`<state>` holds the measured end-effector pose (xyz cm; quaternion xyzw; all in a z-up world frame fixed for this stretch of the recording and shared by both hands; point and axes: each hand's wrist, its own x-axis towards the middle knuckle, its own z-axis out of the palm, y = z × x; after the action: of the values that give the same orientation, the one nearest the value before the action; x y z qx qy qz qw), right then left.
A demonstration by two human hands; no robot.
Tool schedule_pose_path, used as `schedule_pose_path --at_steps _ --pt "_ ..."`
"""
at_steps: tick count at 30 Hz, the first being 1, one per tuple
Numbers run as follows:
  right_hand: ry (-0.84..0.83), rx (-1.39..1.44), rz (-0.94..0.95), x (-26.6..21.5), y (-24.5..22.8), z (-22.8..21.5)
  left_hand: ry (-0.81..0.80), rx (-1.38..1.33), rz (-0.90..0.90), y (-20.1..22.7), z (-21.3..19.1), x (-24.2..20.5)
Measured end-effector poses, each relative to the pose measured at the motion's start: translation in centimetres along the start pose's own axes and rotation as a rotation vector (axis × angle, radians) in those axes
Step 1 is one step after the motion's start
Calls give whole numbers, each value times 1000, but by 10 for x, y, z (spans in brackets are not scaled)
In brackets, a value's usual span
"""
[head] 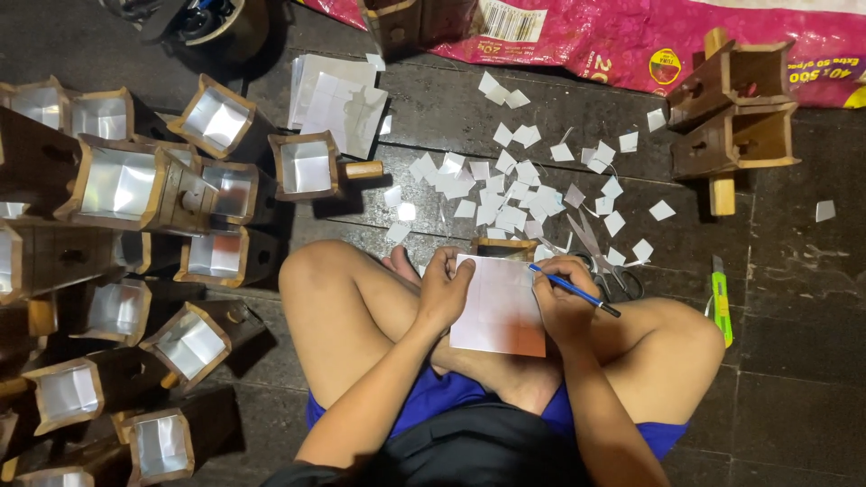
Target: Marking a small metal sheet with a pen and cutting it with scissors to fit into wooden lantern frames
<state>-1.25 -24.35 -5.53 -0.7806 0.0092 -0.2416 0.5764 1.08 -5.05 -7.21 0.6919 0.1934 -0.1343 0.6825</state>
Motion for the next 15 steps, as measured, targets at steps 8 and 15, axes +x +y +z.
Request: schedule_pose_path --at_steps 8,15 --pt "-7 -29 13 1 -8 1 -2 9 18 -3 -1 4" --pt "23 1 37 -3 0 0 10 -16 16 -18 0 8"
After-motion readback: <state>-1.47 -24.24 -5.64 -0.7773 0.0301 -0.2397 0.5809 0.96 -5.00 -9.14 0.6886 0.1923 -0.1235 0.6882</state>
